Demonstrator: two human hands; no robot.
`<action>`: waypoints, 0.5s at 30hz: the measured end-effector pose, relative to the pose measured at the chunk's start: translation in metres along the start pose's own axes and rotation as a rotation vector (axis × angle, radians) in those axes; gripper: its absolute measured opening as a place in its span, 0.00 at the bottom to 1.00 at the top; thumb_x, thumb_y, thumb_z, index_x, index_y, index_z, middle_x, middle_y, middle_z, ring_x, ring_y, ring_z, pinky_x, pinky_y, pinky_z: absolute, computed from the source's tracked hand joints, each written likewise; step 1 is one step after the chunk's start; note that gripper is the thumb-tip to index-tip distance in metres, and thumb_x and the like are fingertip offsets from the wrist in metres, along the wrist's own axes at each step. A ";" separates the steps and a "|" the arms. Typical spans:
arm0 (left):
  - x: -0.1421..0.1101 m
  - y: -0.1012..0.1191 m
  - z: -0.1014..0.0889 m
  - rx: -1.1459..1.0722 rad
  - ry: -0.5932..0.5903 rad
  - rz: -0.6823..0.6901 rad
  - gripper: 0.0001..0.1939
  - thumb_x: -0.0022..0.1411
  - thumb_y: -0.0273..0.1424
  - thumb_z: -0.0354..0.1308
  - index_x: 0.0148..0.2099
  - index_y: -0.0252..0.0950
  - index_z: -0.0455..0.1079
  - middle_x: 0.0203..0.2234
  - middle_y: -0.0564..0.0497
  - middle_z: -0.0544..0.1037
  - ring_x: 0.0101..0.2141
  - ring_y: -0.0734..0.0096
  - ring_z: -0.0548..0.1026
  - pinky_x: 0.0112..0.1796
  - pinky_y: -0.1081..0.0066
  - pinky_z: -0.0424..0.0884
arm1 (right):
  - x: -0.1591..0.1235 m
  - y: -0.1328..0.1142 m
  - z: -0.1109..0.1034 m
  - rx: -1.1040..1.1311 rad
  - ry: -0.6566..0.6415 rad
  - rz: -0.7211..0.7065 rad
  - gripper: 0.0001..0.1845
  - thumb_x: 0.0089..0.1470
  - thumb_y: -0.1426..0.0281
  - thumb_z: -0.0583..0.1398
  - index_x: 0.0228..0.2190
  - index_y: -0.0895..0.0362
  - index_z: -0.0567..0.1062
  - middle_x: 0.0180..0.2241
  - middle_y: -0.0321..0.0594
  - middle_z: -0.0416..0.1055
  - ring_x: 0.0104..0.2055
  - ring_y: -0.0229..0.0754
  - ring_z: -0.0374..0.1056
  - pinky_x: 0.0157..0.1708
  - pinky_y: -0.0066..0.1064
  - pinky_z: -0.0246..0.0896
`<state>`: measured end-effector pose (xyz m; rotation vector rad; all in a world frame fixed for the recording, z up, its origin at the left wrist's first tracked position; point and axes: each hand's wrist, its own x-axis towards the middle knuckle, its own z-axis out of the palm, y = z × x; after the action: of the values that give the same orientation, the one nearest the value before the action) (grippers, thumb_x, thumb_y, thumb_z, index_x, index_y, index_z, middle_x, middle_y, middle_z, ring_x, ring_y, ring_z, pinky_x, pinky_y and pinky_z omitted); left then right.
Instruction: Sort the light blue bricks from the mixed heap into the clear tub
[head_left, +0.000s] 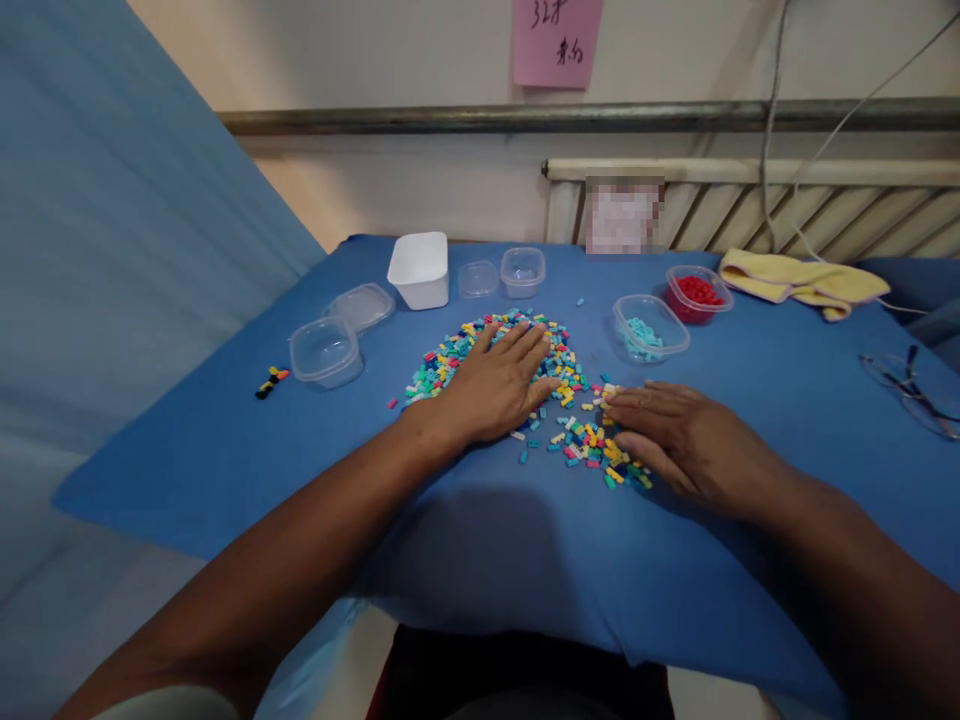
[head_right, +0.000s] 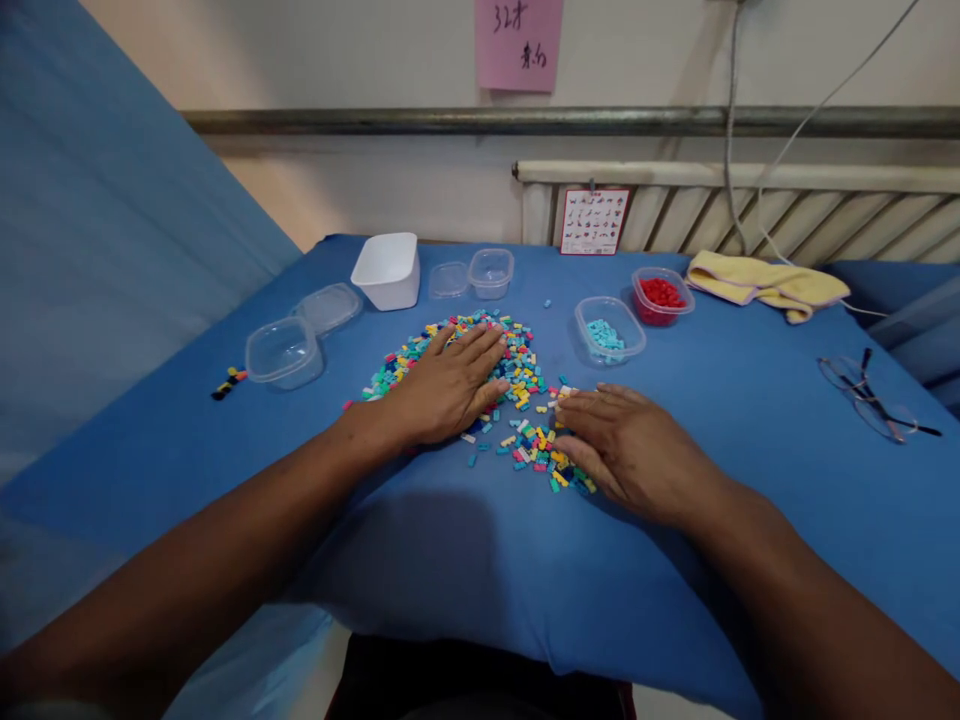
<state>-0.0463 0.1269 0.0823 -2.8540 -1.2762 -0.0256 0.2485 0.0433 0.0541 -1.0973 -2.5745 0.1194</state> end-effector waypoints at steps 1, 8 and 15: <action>-0.005 0.005 -0.004 -0.022 0.062 0.037 0.36 0.84 0.49 0.38 0.80 0.30 0.56 0.79 0.41 0.52 0.78 0.49 0.51 0.76 0.40 0.43 | 0.000 0.002 0.000 0.012 0.043 0.006 0.21 0.78 0.62 0.55 0.62 0.54 0.78 0.63 0.50 0.79 0.66 0.56 0.75 0.67 0.57 0.70; -0.042 0.045 0.004 -0.188 0.256 0.630 0.23 0.82 0.42 0.52 0.62 0.28 0.76 0.60 0.38 0.80 0.60 0.52 0.78 0.62 0.55 0.75 | -0.001 0.009 0.017 0.053 0.023 -0.020 0.26 0.76 0.66 0.57 0.70 0.55 0.70 0.72 0.52 0.67 0.73 0.58 0.66 0.70 0.60 0.67; -0.028 0.016 -0.008 -0.179 0.263 0.495 0.20 0.83 0.40 0.51 0.59 0.32 0.78 0.55 0.42 0.83 0.56 0.56 0.81 0.59 0.57 0.77 | 0.010 0.006 0.018 0.139 0.204 0.040 0.18 0.74 0.67 0.61 0.62 0.54 0.78 0.58 0.49 0.82 0.61 0.54 0.79 0.61 0.52 0.75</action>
<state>-0.0525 0.0952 0.0900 -3.0929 -0.5280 -0.5096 0.2397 0.0562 0.0384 -1.0520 -2.3276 0.1827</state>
